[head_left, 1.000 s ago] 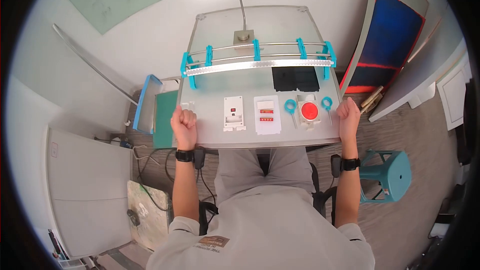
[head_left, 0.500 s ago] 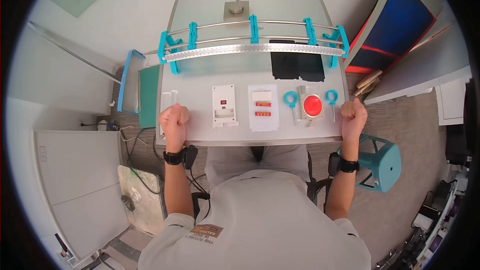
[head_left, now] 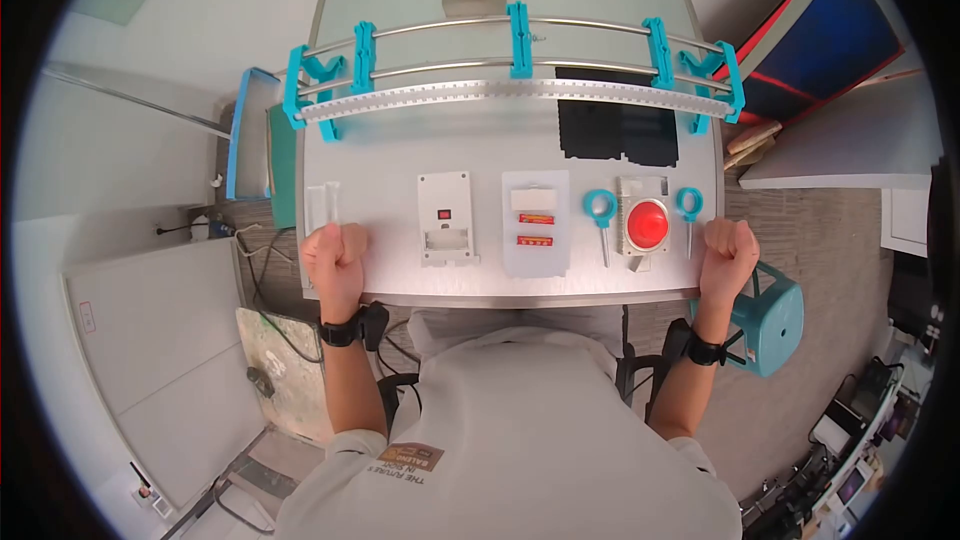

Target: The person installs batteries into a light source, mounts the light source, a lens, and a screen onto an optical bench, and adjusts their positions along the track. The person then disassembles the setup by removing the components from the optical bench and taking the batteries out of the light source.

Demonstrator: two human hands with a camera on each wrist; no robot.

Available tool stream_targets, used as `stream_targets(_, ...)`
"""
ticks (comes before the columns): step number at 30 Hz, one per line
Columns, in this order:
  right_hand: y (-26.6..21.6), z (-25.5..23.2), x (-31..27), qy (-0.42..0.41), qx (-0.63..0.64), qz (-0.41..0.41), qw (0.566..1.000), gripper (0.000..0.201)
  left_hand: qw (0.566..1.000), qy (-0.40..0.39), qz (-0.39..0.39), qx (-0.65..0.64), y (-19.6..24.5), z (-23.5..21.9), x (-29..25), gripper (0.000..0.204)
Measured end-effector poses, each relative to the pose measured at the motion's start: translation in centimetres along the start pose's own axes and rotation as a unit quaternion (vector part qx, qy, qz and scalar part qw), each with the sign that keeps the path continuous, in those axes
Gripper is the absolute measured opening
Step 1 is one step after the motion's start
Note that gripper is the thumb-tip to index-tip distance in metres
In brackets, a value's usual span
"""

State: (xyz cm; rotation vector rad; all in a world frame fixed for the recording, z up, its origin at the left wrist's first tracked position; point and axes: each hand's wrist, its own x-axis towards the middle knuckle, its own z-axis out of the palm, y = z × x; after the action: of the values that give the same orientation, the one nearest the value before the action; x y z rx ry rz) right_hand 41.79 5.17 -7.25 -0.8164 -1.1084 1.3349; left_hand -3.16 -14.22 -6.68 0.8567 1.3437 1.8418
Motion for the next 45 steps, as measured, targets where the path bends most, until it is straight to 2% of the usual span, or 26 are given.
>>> stream_targets(21, -0.3, 0.3, 0.1, -0.012, -0.015, 0.008, 1.0, 0.049, 1.0, -0.015, 0.006, -0.024, 0.1, 0.4, 0.2, 0.051)
stream_targets(36, 0.2, 0.1, 0.2, 0.005, -0.019, 0.008, 1.0, 0.049, 1.0, -0.003, -0.013, 0.008, 0.0, 0.4, 0.3, 0.05)
stream_targets(39, 0.3, -0.1, 0.3, -0.011, -0.016, 0.004, 1.0, 0.049, 1.0, -0.012, -0.018, -0.011, 0.6, 1.0, 0.5, 0.043)
stream_targets(41, 0.1, 0.3, 0.4, -0.006, -0.027, 0.005, 1.0, 0.048, 0.981, 0.016, -0.079, 0.178, 2.4, 2.7, 0.5, 0.029)
stream_targets(42, 0.0, 0.4, 0.2, -0.003, -0.043, 0.009, 0.999, 0.048, 0.969, -0.036, -0.044, 0.242, 1.7, 1.8, 0.4, 0.021)
stream_targets(43, 0.1, 0.4, 0.2, -0.001, -0.041, 0.01, 0.999, 0.048, 0.968, -0.038, -0.044, 0.244, 2.6, 2.3, 0.5, 0.021)
stream_targets(44, 0.1, 0.3, 0.3, -0.006, -0.04, 0.012, 0.999, 0.047, 0.929, -0.118, 0.008, 0.35, 4.1, 3.6, 1.0, 0.031)
stream_targets(45, 0.1, 0.2, 0.3, -0.012, -0.039, 0.015, 0.999, 0.047, 0.871, -0.195, 0.06, 0.448, 5.0, 4.6, 1.4, 0.045)
